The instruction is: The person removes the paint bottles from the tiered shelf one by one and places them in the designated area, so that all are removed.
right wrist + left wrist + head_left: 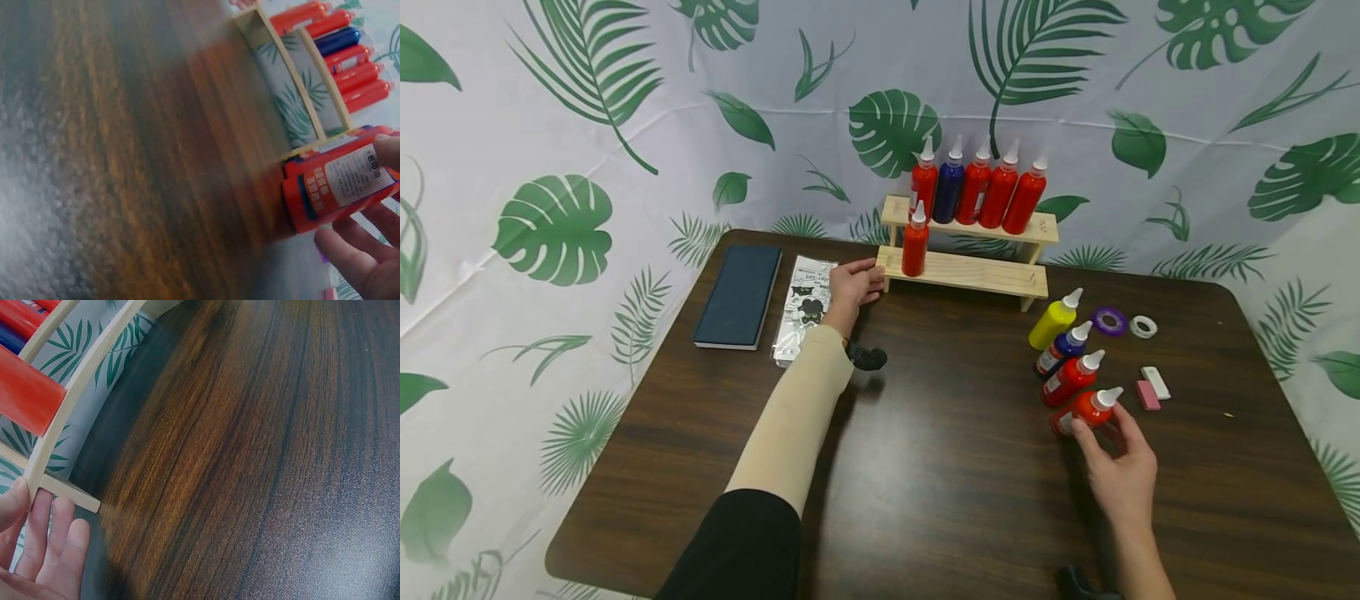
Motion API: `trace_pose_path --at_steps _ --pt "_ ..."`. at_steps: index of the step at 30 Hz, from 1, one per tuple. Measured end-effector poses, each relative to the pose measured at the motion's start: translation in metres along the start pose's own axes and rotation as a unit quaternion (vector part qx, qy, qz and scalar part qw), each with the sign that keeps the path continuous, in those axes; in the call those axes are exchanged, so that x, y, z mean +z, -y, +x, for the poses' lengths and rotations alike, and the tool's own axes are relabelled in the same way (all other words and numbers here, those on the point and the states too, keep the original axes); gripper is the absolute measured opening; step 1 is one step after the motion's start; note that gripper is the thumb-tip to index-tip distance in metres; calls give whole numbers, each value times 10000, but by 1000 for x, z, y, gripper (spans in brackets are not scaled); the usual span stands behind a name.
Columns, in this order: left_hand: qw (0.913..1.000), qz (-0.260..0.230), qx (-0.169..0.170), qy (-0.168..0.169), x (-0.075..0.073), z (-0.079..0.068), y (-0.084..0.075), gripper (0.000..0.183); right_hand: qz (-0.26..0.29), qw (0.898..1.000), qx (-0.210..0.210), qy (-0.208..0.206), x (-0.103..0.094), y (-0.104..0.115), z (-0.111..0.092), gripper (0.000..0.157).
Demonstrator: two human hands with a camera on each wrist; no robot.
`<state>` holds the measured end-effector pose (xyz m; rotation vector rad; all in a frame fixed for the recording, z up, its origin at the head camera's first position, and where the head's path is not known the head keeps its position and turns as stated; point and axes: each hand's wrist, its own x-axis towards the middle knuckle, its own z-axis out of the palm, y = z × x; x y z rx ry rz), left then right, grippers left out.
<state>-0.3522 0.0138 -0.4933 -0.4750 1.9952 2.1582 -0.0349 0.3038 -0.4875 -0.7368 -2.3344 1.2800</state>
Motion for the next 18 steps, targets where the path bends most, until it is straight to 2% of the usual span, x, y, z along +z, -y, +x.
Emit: trace_pose_path --at_steps 4,6,8,10,13,15,18 --pt "10000 4 -13 12 0 1 0 24 -65 9998 43 -172 -2 5 -1 59" --pt "10000 -4 -29 12 0 0 0 24 22 9987 -15 -502 -6 14 -2 58" --pt "10000 15 -29 21 0 -1 -1 25 236 9945 -267 -988 -10 28 -2 55" --pt "10000 39 -24 36 0 -2 -2 25 535 9837 -822 -1506 -15 47 -3 50" --pt "10000 73 -26 56 -1 -5 -4 26 949 9539 -1979 -2045 -14 79 -5 42" --pt "9999 84 -38 51 -1 -7 -4 25 873 9372 -2751 -1956 -8 97 -4 40" --pt "9999 85 -51 48 0 -8 -4 25 512 9281 -3465 -1265 11 115 2 44"
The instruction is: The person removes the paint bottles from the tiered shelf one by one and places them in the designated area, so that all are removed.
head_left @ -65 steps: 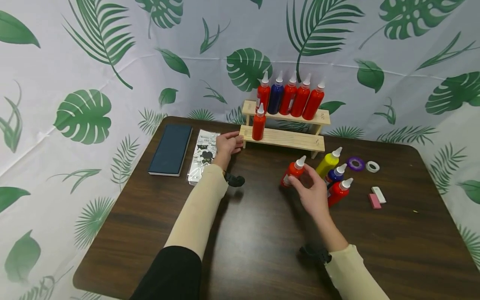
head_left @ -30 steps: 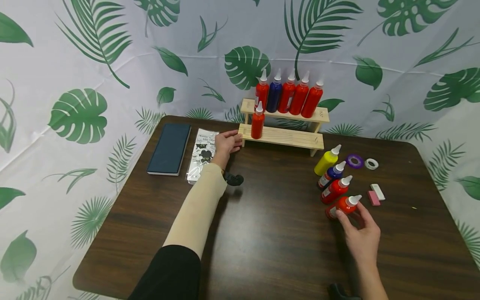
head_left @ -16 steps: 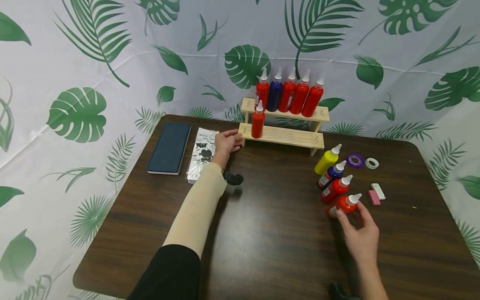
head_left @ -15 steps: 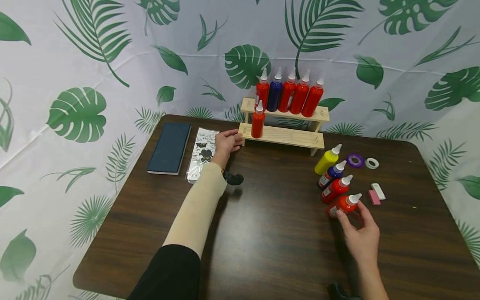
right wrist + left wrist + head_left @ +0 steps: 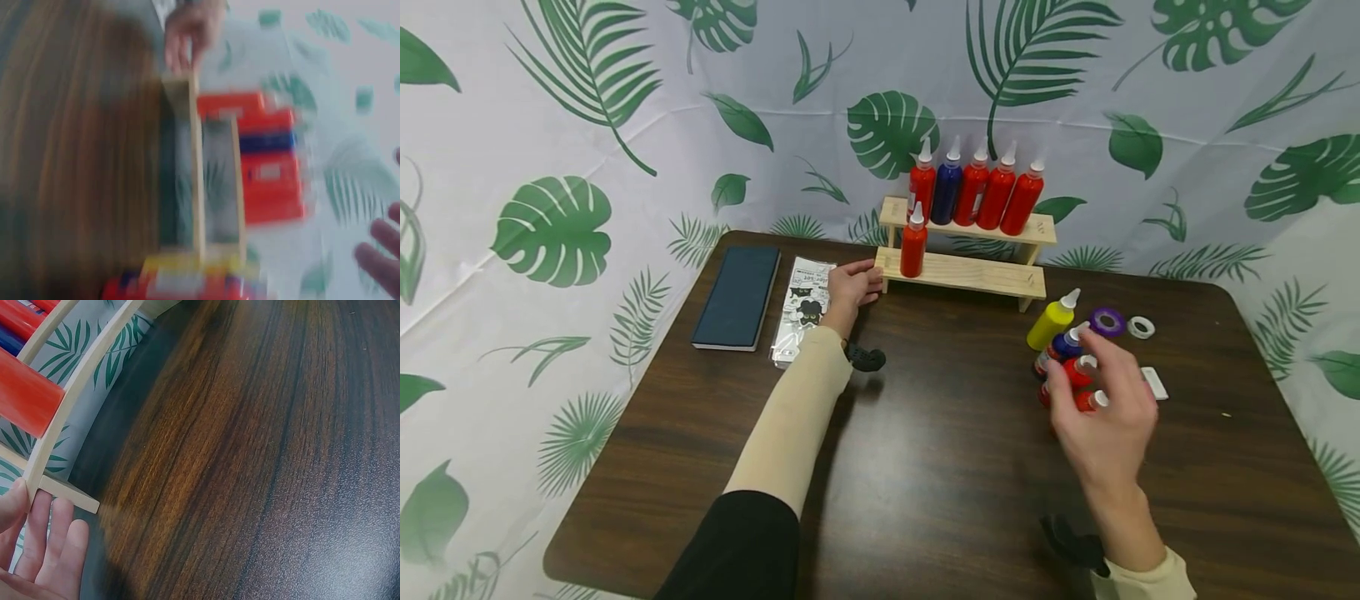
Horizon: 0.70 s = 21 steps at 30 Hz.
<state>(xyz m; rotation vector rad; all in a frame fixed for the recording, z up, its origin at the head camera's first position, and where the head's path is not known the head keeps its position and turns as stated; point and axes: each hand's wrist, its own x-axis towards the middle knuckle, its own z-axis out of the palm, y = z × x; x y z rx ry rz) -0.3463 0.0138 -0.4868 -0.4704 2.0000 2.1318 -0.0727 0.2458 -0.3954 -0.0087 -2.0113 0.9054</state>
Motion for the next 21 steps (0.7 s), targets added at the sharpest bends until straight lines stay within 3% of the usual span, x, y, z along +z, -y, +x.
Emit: trace_pose_path --at_steps 2,5,10,14,21 --pt "10000 35 9 -24 0 1 0 25 -70 9970 -135 755 20 0 6 49" --pt "9999 82 -32 -71 0 3 1 25 -65 9859 33 1673 56 -5 16 55" --pt "9999 106 -77 -99 -2 3 0 24 -210 9564 420 2883 115 -21 33 65" --pt "9999 90 18 -96 -2 3 -1 24 -244 9393 766 3336 156 -31 51 69" --pt "9999 87 -83 -115 0 3 0 22 -126 9336 1080 3414 198 -33 83 67"
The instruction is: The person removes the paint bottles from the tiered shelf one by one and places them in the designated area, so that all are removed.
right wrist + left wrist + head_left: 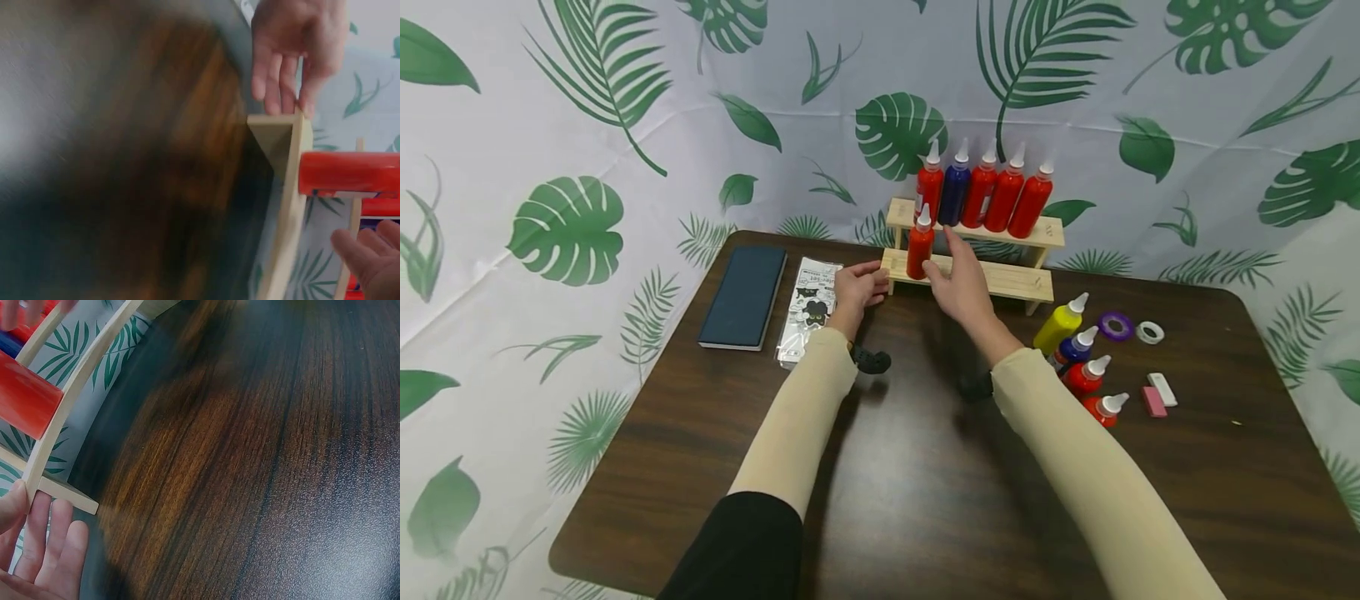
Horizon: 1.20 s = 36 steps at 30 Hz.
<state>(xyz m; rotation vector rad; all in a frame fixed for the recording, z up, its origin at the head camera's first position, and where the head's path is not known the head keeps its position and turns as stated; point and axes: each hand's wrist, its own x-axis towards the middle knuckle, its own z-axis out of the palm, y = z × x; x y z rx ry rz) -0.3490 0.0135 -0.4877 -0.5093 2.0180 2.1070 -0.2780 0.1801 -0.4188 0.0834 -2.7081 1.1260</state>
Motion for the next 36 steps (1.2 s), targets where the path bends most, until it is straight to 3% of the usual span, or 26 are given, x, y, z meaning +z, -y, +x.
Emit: trace_pose_path --at_steps 6,11,19,22,29,32,36 --pt "10000 -39 21 11 4 -1 3 22 57 9995 240 178 -1 7 19 69" --pt "9999 -3 -15 138 6 -3 5 23 -101 9982 385 457 5 3 22 63" --pt "10000 -1 6 68 4 -2 5 23 503 9973 525 -58 16 5 13 53" --pt "10000 -18 -23 51 3 0 5 22 977 9935 522 -276 17 2 4 51" --pt "10000 45 18 -12 1 -3 -1 21 1941 9739 495 -1068 8 -12 -35 49" --pt "10000 29 30 -25 0 -4 -2 22 1921 9700 532 -1396 0 -24 -57 50" --pt "10000 -5 54 -77 1 -5 -2 21 1481 9693 662 -1849 -8 -42 -82 51"
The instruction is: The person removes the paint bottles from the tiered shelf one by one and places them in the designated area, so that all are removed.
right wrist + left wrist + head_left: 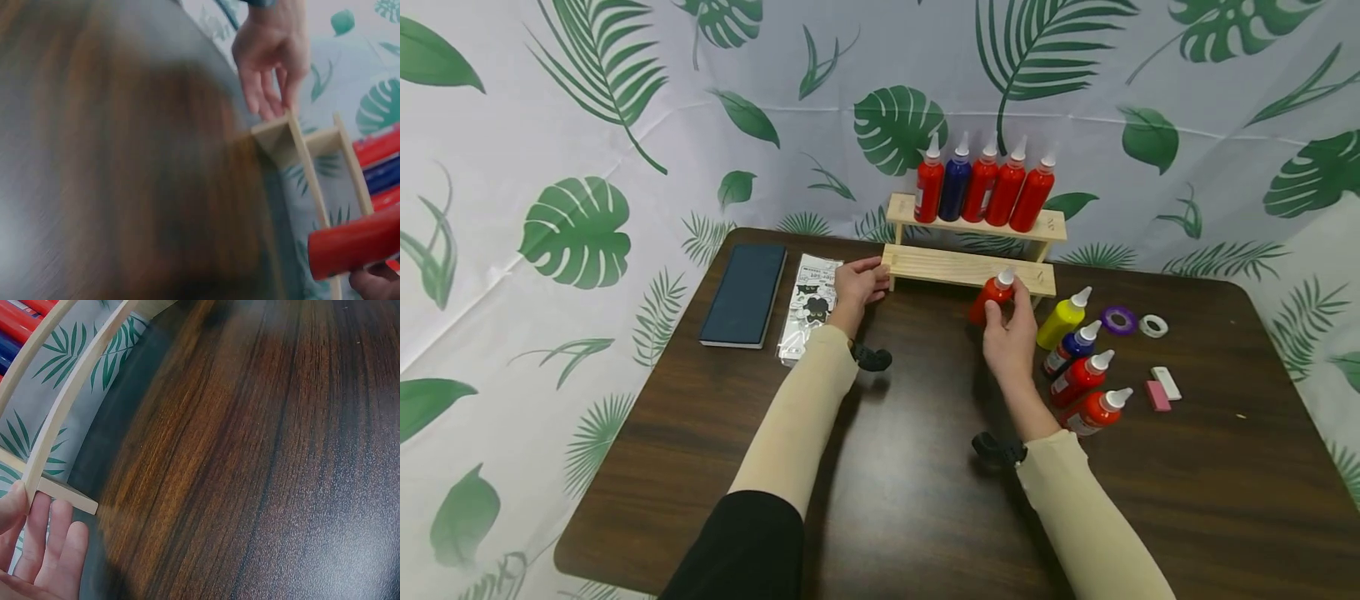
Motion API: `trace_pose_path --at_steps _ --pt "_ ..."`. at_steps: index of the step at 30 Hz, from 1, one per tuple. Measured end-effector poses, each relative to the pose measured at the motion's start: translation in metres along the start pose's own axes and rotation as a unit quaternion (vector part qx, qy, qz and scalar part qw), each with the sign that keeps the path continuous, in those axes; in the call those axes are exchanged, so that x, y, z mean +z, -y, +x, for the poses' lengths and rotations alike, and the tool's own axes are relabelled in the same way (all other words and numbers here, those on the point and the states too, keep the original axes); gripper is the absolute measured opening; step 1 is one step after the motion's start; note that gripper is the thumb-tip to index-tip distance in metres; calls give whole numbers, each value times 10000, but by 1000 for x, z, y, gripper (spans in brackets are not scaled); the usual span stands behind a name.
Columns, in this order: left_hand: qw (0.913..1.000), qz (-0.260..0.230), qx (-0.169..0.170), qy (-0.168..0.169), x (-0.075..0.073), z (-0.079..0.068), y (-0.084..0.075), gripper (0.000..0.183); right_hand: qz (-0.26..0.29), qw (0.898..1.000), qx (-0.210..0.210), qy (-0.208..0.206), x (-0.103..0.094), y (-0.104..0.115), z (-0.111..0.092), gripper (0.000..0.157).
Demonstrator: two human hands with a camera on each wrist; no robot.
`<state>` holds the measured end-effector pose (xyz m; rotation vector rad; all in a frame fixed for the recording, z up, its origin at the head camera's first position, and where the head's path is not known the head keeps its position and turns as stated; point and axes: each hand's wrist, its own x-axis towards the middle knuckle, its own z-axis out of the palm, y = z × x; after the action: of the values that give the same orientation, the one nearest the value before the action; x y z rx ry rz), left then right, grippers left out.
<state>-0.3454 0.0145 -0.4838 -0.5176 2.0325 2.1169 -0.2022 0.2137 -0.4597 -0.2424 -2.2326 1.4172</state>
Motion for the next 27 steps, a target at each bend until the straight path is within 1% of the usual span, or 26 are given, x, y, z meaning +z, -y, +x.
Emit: trace_pose_path --at_steps 2,4,6,9,12,17,25,27 --pt "10000 -12 38 0 1 -1 0 20 -279 9994 -66 -202 -9 -6 -6 51" --pt "10000 -25 46 -5 0 -1 0 19 -545 9979 -155 -312 -14 -12 -10 51" --pt "10000 -4 56 14 -1 0 1 20 -781 9962 -190 -338 -18 -17 -13 51" --pt "10000 27 32 52 -2 0 2 22 -969 9943 -185 -396 -21 -24 -15 50" --pt "9999 66 24 80 -1 1 3 23 -1001 9940 -110 -432 -24 -28 -15 49" --pt "10000 82 12 33 0 3 4 21 -1015 9940 83 -398 -24 -33 -14 48" --pt "10000 81 33 -38 2 5 4 20 -1034 9937 246 -358 -25 -37 -10 49" --pt "9999 92 74 -5 2 5 4 20 -1021 9937 315 -335 -26 -37 -10 50"
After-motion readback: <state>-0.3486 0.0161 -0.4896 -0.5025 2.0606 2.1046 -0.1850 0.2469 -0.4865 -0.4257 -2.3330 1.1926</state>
